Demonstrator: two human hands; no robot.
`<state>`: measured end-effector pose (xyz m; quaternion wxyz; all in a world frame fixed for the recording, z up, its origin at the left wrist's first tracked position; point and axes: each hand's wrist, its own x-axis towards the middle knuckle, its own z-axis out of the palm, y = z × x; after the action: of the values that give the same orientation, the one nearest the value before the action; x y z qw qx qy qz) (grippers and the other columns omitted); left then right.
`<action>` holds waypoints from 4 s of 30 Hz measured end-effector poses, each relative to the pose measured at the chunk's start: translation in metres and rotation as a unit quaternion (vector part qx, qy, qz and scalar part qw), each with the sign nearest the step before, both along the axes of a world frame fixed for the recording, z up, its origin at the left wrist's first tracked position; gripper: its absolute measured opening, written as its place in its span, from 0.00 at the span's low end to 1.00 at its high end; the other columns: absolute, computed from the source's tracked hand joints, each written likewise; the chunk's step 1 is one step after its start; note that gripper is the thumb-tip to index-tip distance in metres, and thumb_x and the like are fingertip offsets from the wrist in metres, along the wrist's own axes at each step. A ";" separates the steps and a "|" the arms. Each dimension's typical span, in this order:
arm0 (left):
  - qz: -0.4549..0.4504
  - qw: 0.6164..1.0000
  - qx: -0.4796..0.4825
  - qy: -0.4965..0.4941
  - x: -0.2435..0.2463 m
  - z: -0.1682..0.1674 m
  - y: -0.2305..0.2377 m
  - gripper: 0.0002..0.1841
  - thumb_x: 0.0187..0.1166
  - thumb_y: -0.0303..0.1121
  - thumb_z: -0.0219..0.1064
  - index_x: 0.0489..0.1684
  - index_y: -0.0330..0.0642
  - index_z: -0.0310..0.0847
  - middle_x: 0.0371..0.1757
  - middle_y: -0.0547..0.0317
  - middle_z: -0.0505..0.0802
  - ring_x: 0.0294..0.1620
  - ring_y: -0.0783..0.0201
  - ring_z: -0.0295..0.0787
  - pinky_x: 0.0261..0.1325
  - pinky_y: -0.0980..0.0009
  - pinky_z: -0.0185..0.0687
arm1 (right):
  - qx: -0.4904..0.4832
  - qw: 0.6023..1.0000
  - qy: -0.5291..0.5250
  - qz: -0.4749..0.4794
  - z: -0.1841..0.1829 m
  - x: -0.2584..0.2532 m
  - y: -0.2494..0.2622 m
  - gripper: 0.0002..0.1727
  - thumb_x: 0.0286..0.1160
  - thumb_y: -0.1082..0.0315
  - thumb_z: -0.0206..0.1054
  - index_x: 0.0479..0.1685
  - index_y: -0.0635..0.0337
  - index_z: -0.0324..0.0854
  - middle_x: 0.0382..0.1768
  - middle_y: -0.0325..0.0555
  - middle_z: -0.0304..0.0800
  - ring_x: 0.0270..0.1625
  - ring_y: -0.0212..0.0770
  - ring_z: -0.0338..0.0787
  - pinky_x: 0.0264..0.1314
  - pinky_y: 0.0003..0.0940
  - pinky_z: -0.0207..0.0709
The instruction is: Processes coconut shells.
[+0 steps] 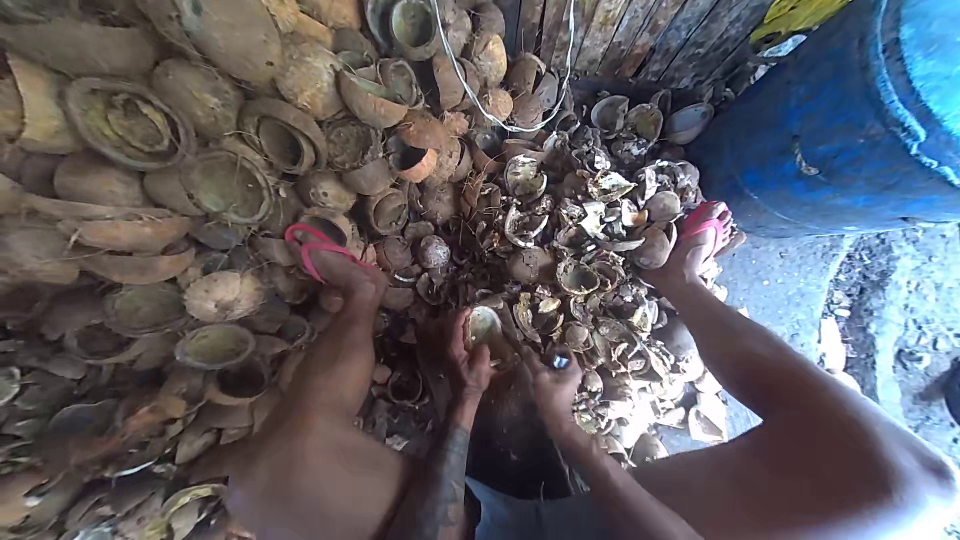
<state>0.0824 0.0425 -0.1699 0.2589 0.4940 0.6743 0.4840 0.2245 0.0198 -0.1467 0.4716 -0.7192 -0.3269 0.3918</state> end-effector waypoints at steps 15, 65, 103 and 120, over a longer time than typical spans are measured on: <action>-0.054 0.997 0.002 -0.052 -0.014 0.000 0.019 0.26 0.57 0.25 0.62 0.58 0.31 0.88 0.62 0.43 0.92 0.68 0.57 0.87 0.74 0.61 0.80 | -0.158 0.982 0.083 0.068 -0.002 0.028 0.032 0.19 0.49 0.71 0.87 0.29 0.63 0.78 0.18 0.43 0.78 0.17 0.37 0.75 0.21 0.37 0.74; -0.072 0.984 -0.157 -0.036 -0.026 0.036 0.029 0.23 0.72 0.21 0.60 0.66 0.43 0.88 0.50 0.49 0.95 0.39 0.61 0.90 0.46 0.58 0.86 | -0.065 0.918 -0.152 0.360 0.046 0.030 0.037 0.20 0.60 0.64 0.79 0.49 0.64 0.85 0.35 0.49 0.89 0.38 0.43 0.89 0.47 0.45 0.85; -0.045 0.997 -0.035 0.053 -0.013 0.005 0.013 0.18 0.88 0.29 0.55 0.68 0.34 0.85 0.63 0.42 0.93 0.66 0.49 0.89 0.76 0.47 0.77 | -0.065 0.767 -0.271 0.578 0.047 0.023 0.055 0.23 0.73 0.47 0.70 0.56 0.55 0.88 0.46 0.55 0.95 0.53 0.58 0.93 0.57 0.65 0.82; 0.010 1.000 -0.003 0.012 -0.008 0.004 0.022 0.16 0.86 0.28 0.56 0.60 0.34 0.88 0.58 0.48 0.94 0.62 0.62 0.90 0.72 0.61 0.81 | 0.046 0.987 0.007 0.151 -0.068 0.034 0.057 0.25 0.45 0.61 0.90 0.39 0.65 0.86 0.30 0.39 0.94 0.33 0.27 0.93 0.43 0.28 0.90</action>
<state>0.0739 0.0648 -0.1661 0.2474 0.4920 0.6841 0.4783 0.2580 0.0764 -0.2148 0.4418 -0.6365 -0.4457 0.4483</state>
